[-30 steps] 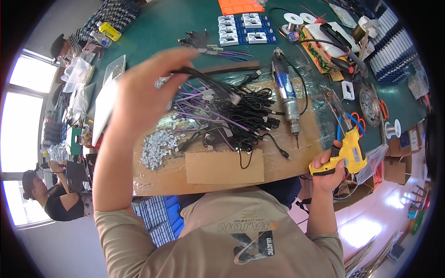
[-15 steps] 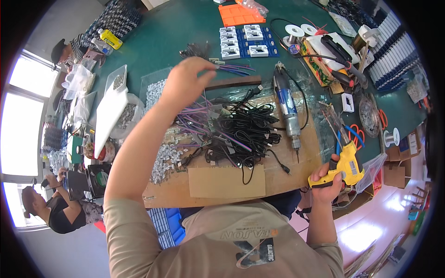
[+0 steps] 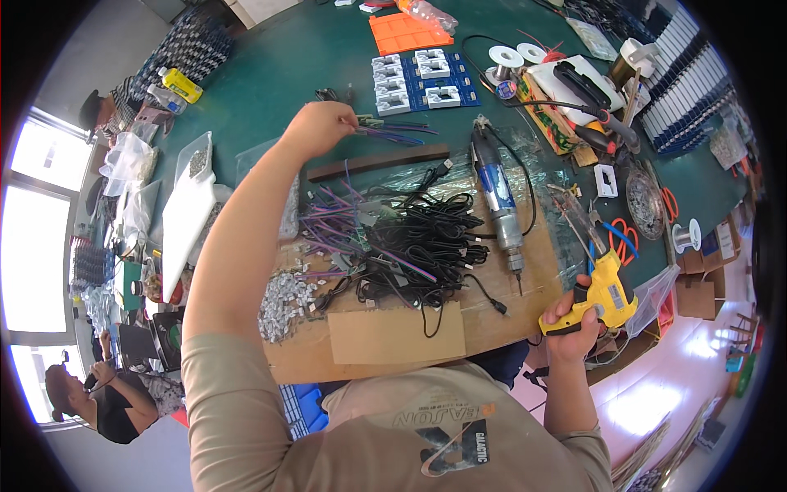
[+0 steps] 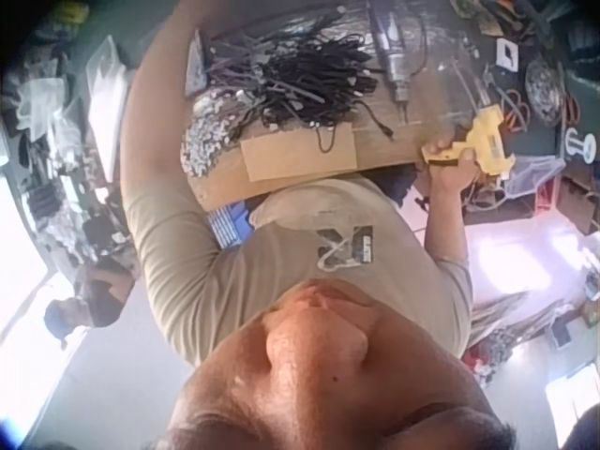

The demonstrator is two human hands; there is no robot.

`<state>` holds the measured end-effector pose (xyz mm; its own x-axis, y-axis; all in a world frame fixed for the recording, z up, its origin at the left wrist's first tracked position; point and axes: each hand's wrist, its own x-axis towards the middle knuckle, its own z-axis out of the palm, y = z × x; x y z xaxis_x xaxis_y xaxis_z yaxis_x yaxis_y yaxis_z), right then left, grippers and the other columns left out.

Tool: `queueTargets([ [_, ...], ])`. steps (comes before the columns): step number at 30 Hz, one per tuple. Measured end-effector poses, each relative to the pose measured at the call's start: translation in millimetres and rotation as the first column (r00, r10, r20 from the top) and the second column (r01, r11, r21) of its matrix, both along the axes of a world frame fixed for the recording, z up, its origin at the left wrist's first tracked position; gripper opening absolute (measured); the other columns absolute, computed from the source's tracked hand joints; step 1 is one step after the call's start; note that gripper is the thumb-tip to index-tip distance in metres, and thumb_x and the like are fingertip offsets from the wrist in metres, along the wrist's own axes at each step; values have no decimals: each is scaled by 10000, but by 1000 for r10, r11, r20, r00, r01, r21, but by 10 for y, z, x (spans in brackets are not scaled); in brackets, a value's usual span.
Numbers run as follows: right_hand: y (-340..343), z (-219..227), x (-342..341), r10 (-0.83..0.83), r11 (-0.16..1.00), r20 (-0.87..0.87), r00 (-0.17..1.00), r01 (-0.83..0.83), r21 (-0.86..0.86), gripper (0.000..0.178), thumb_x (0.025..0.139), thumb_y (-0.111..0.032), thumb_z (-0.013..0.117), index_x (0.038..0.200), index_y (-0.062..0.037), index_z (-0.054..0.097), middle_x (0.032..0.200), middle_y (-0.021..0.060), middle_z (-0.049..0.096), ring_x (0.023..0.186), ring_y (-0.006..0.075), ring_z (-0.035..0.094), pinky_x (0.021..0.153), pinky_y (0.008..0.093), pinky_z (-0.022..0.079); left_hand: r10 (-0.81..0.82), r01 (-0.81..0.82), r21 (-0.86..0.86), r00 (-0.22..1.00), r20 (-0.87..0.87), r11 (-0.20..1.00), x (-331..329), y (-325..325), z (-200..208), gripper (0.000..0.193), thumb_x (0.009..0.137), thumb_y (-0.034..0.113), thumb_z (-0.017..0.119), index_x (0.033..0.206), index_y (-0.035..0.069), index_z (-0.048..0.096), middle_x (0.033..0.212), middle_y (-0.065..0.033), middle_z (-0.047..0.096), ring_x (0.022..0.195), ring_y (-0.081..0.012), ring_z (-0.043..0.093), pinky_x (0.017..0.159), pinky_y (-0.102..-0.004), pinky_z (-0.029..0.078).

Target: The person solders wiring harnesses onto small electronic circuit boards at a workstation. This is done by hand with a soldering iron and solder wire.

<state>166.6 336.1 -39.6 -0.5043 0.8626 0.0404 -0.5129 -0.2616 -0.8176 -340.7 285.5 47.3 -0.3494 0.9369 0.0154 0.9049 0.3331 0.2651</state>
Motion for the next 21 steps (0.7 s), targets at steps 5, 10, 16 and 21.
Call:
queueTargets([
  [5,10,-15,-7,19,1000,-14,1000,-19,0,674,939,-467,635,1393,-21,413,801,73,570,657,191,564,610,343,490,106,-231,222,880,462,947,-166,-228,208,191,868,157,706,1026,57,744,989,-75,741,951,-172,675,873,-329,510],
  [10,64,-73,-15,37,999,-28,999,-36,22,660,951,-463,627,1393,-25,408,817,74,581,664,190,568,619,337,492,1,-393,589,832,554,706,4,-430,779,317,907,113,693,1209,20,672,1054,-70,731,1025,-136,646,926,-285,481],
  [16,76,-67,-22,12,997,1,1000,-12,72,635,973,-504,561,1400,-57,415,826,44,559,645,169,545,610,324,486,-184,-405,647,740,647,646,1029,-1097,1525,520,910,72,657,1389,-48,493,1014,-95,669,804,-119,573,701,-242,459],
  [21,-64,70,33,17,999,2,1000,-17,52,711,923,-504,641,1402,-43,390,822,66,580,674,195,571,629,335,500,-455,-377,512,235,859,771,1817,-1574,1174,418,947,49,596,1354,-29,542,1155,-143,658,1047,-255,678,867,-364,565],
])
